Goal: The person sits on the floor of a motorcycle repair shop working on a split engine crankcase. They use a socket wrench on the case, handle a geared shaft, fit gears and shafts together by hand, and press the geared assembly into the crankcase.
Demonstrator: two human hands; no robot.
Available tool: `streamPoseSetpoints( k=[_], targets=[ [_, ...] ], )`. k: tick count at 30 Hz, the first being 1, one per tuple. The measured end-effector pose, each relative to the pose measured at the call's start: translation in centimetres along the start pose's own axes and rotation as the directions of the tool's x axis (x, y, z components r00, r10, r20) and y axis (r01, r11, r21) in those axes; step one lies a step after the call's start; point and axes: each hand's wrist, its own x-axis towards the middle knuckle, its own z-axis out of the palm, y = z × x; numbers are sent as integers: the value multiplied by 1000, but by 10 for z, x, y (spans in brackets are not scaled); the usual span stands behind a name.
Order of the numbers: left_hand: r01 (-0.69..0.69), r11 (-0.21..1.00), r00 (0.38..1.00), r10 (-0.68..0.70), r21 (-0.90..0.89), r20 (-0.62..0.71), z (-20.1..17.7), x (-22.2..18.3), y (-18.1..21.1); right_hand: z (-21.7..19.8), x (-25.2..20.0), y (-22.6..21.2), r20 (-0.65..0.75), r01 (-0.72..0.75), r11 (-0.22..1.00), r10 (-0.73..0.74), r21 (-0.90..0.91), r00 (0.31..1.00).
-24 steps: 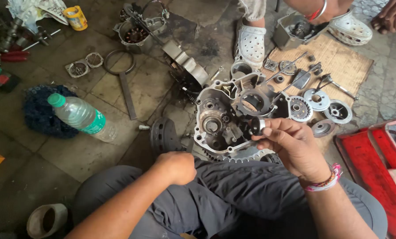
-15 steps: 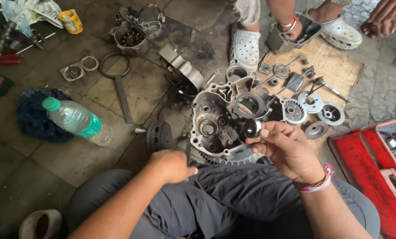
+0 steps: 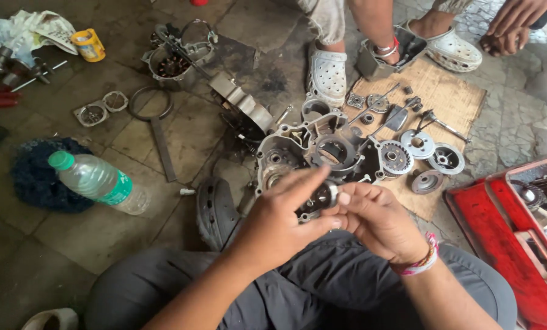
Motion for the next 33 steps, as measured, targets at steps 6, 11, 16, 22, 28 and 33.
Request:
streamPoseSetpoints(
  k=[6, 11, 16, 22, 28, 33],
  targets=[
    [318, 881, 947, -316, -350, 66, 24, -14, -35, 17, 1, -2, -106, 64, 966, -93, -249, 990],
    [354, 448, 902, -395, -821, 173, 8, -21, -57, -13, 0, 13, -170, 177, 890, -268, -420, 948],
    [348, 351, 879, -444, -870, 173, -1, -12, -52, 41, -1, -12, -227, 101, 890, -221, -444, 949],
    [290, 252, 841, -528, -923, 120, -24, -10, -61, 6, -6, 7, -188, 187, 669, -447, -720, 875],
    [187, 307, 735, -674, -933, -75, -47, -6, -77, 33, -25, 27, 245, 352, 699, -253, -623, 936],
    [112, 348, 617, -759, -931, -210, -50, -7, -83, 75, -11, 120, -115, -140, 513, 79, -847, 990]
  ],
)
